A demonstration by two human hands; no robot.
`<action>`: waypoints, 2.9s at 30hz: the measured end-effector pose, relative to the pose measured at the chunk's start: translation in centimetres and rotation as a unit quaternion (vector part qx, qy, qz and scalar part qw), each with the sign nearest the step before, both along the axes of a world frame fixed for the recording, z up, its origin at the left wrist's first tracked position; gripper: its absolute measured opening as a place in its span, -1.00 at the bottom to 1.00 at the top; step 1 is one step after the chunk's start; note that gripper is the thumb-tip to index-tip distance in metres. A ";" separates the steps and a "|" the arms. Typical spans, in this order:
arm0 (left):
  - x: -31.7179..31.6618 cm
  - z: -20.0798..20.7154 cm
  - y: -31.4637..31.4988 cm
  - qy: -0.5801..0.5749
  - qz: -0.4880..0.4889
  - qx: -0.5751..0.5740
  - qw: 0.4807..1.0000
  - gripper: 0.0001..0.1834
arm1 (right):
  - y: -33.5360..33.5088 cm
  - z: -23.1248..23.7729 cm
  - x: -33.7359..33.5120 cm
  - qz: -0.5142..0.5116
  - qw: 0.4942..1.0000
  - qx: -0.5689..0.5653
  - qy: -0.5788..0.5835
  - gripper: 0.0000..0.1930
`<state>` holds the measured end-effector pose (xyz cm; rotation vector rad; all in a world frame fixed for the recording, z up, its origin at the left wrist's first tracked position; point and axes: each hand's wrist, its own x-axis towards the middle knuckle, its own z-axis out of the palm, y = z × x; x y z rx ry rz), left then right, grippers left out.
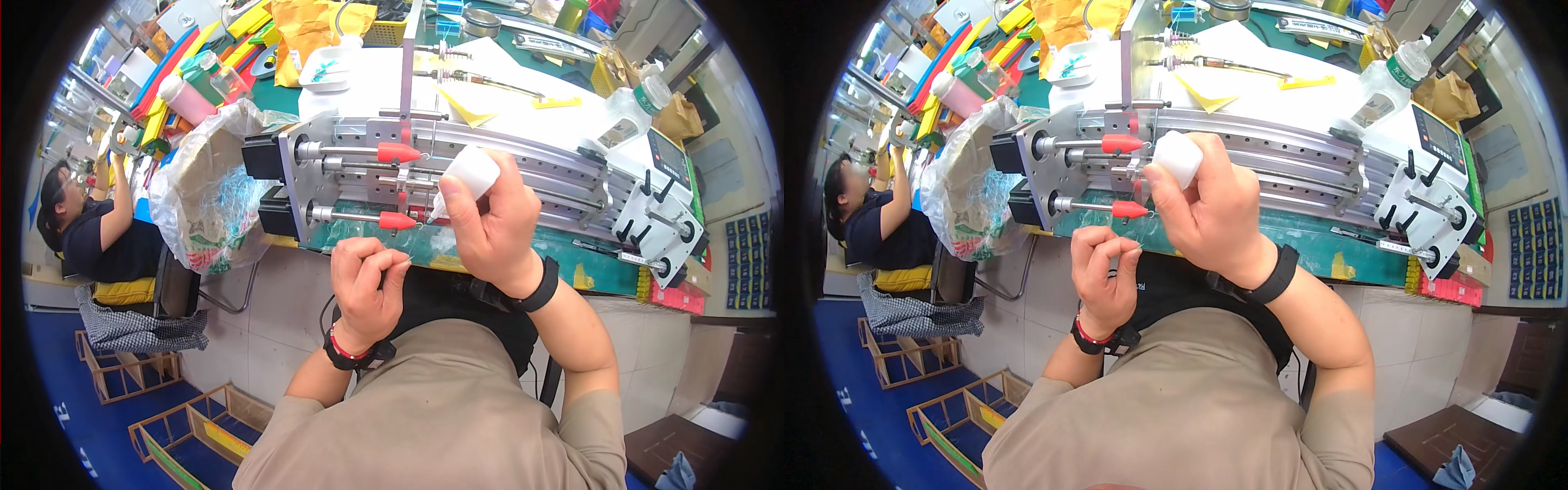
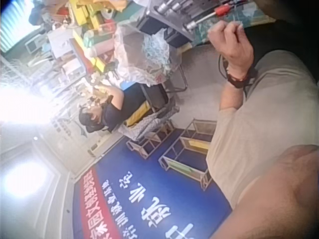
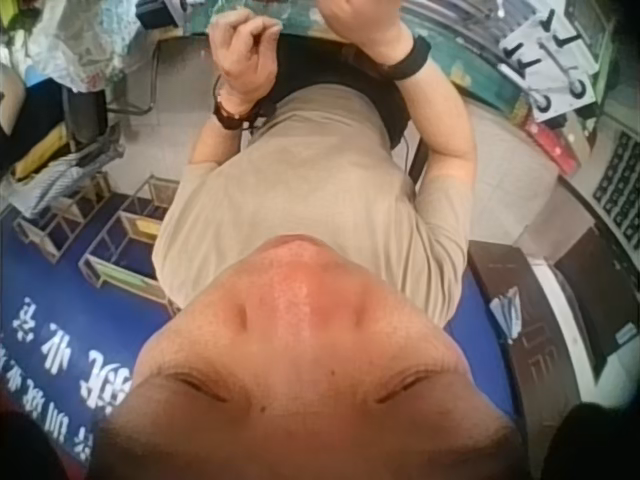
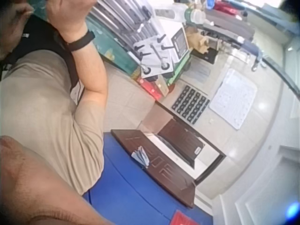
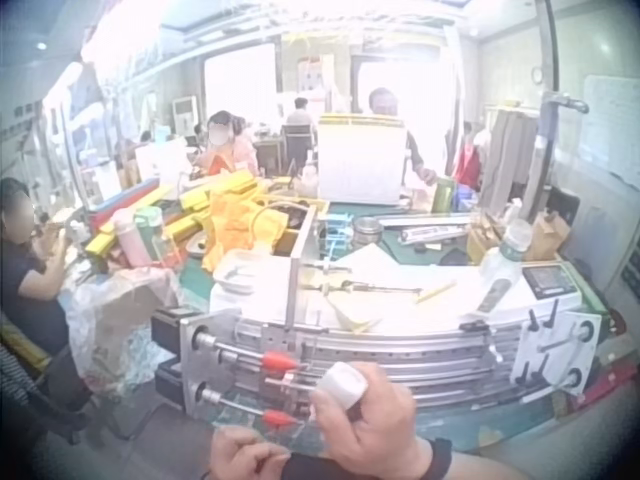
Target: The user is seen assembling small mechanical components using glue and specialized jig equipment on a workbench.
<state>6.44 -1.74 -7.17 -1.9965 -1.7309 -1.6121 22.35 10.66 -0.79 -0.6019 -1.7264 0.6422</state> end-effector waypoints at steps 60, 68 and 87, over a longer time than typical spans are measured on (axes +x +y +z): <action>0.9 3.4 2.2 0.054 -0.178 -0.010 0.983 -0.87 | 13.6 17.4 18.7 -0.367 0.909 0.143 -0.136 -0.53; 0.2 7.5 2.1 0.107 -0.149 -0.122 0.975 -0.83 | 1.3 8.9 18.4 -0.301 0.930 0.181 -0.105 -0.80; -2.6 12.4 5.4 0.312 -0.217 -0.149 0.913 -0.66 | -3.4 -10.3 26.1 -0.320 0.837 -0.028 -0.443 -0.70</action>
